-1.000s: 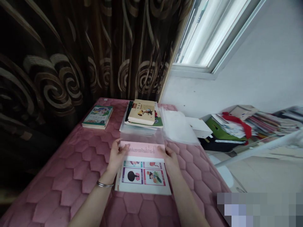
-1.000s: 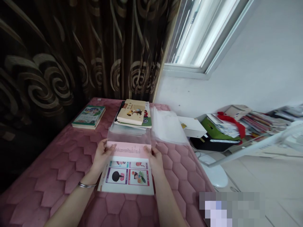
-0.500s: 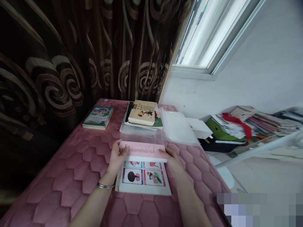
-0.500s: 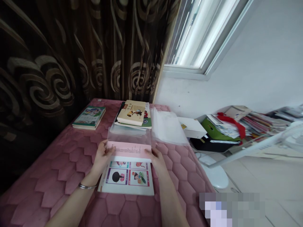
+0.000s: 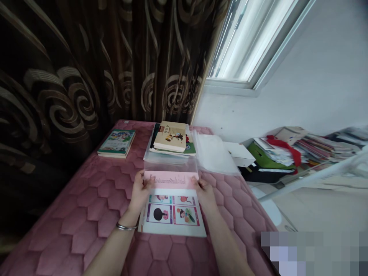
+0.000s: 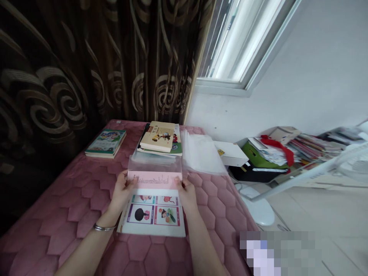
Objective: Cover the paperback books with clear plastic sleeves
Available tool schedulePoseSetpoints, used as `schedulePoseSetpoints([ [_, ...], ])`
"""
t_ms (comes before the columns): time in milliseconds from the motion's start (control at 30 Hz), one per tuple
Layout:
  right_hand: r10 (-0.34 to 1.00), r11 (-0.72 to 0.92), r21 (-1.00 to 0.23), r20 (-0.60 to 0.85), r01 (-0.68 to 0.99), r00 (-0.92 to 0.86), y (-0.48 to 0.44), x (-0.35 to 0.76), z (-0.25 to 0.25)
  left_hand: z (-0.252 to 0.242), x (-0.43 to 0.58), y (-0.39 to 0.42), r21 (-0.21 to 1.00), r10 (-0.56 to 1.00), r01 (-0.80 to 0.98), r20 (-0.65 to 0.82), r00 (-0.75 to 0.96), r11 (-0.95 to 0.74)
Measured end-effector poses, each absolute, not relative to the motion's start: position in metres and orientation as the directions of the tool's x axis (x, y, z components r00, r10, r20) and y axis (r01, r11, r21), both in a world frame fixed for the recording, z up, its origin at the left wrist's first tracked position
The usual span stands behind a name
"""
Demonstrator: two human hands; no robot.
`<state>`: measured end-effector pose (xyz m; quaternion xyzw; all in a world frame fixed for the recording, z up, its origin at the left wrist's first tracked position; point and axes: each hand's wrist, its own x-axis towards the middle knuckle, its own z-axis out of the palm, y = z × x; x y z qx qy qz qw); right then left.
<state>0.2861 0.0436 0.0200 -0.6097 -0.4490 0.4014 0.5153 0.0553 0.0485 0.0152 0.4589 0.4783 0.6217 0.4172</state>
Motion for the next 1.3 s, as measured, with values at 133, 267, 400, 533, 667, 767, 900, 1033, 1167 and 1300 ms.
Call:
schedulePoseSetpoints([
  [133, 0.96, -0.082, -0.996, -0.084, -0.018, 0.269, 0.04, 0.282, 0.026, 0.017, 0.056, 0.05, 0.98, 0.958, -0.077, 0.158, -0.241, -0.181],
  [267, 0.967, -0.052, -0.994, -0.075, -0.099, 0.243, 0.04, 0.281, 0.022, 0.018, 0.055, 0.049, 0.983, 0.959, -0.08, 0.138, -0.246, -0.162],
  [400, 0.964, -0.024, -0.999, -0.029, -0.023, 0.263, 0.043, 0.284, 0.013, 0.018, 0.053, 0.044, 0.984, 0.965, -0.081, 0.138, -0.221, -0.159],
  [533, 0.965, 0.009, -0.997, 0.027, 0.073, 0.259, 0.045, 0.287, 0.005, 0.017, 0.05, 0.044, 0.982, 0.962, -0.088, 0.144, -0.23, -0.168],
  [667, 0.959, 0.029, -0.992, 0.061, 0.119, 0.275, 0.044, 0.285, 0.006, 0.018, 0.05, 0.047, 0.983, 0.962, -0.075, 0.149, -0.228, -0.17],
  [767, 0.954, 0.04, -0.99, 0.078, 0.137, 0.289, 0.043, 0.283, 0.009, 0.018, 0.051, 0.048, 0.981, 0.955, -0.055, 0.17, -0.241, -0.189],
  [900, 0.958, 0.009, -0.997, 0.031, 0.079, 0.284, 0.041, 0.281, 0.014, 0.016, 0.052, 0.05, 0.979, 0.95, -0.047, 0.178, -0.258, -0.197],
  [1033, 0.968, -0.032, -0.998, -0.045, -0.057, 0.245, 0.04, 0.28, 0.015, 0.014, 0.052, 0.051, 0.982, 0.948, -0.042, 0.167, -0.271, -0.184],
  [1167, 0.975, -0.044, -0.994, -0.063, -0.096, 0.212, 0.041, 0.282, 0.012, 0.016, 0.053, 0.051, 0.986, 0.951, -0.052, 0.136, -0.278, -0.156],
  [1300, 0.972, 0.0, -1.0, -0.004, -0.015, 0.235, 0.044, 0.284, 0.005, 0.016, 0.054, 0.048, 0.984, 0.947, -0.062, 0.145, -0.287, -0.169],
])
